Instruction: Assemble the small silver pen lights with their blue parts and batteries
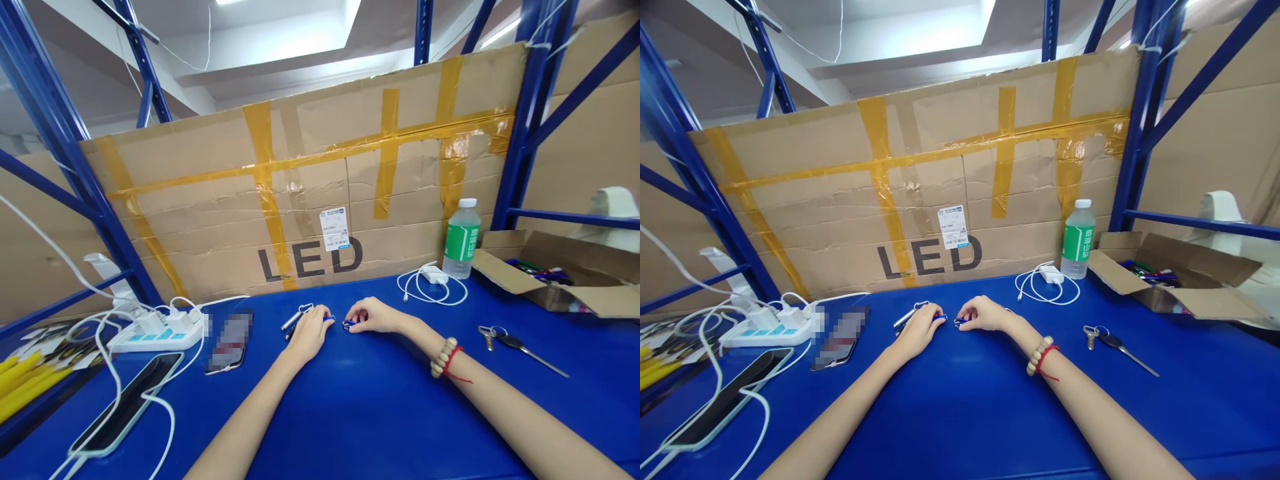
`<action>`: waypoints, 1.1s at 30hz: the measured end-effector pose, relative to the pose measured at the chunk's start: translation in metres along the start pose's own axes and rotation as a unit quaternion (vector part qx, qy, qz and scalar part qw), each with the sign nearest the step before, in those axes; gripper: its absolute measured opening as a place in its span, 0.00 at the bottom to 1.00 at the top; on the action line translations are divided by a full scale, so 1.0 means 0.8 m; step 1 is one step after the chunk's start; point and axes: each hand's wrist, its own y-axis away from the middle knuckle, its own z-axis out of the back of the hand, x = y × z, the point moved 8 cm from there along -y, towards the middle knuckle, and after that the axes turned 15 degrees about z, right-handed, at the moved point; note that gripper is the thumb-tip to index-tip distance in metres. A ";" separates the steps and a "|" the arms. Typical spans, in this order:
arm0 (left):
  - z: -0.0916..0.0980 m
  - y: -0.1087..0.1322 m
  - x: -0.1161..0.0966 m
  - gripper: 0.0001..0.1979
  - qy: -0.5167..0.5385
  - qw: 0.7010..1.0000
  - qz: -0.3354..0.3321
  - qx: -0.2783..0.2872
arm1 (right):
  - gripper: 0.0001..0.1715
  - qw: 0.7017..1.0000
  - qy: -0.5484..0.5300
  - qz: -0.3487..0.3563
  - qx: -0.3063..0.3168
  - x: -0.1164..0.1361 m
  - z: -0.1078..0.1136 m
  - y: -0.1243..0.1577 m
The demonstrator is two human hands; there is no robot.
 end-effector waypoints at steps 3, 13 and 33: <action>0.003 0.003 -0.003 0.07 0.024 1.000 0.016 -0.002 | 0.17 1.000 0.025 0.017 -0.001 0.003 0.001 -0.001; 0.004 0.005 -0.011 0.05 0.050 0.999 0.017 0.002 | 0.13 0.997 0.072 -0.004 -0.008 -0.005 0.013 0.002; 0.005 0.004 -0.009 0.07 0.020 0.999 0.022 -0.020 | 0.10 0.973 0.219 -0.061 0.038 -0.003 0.035 0.012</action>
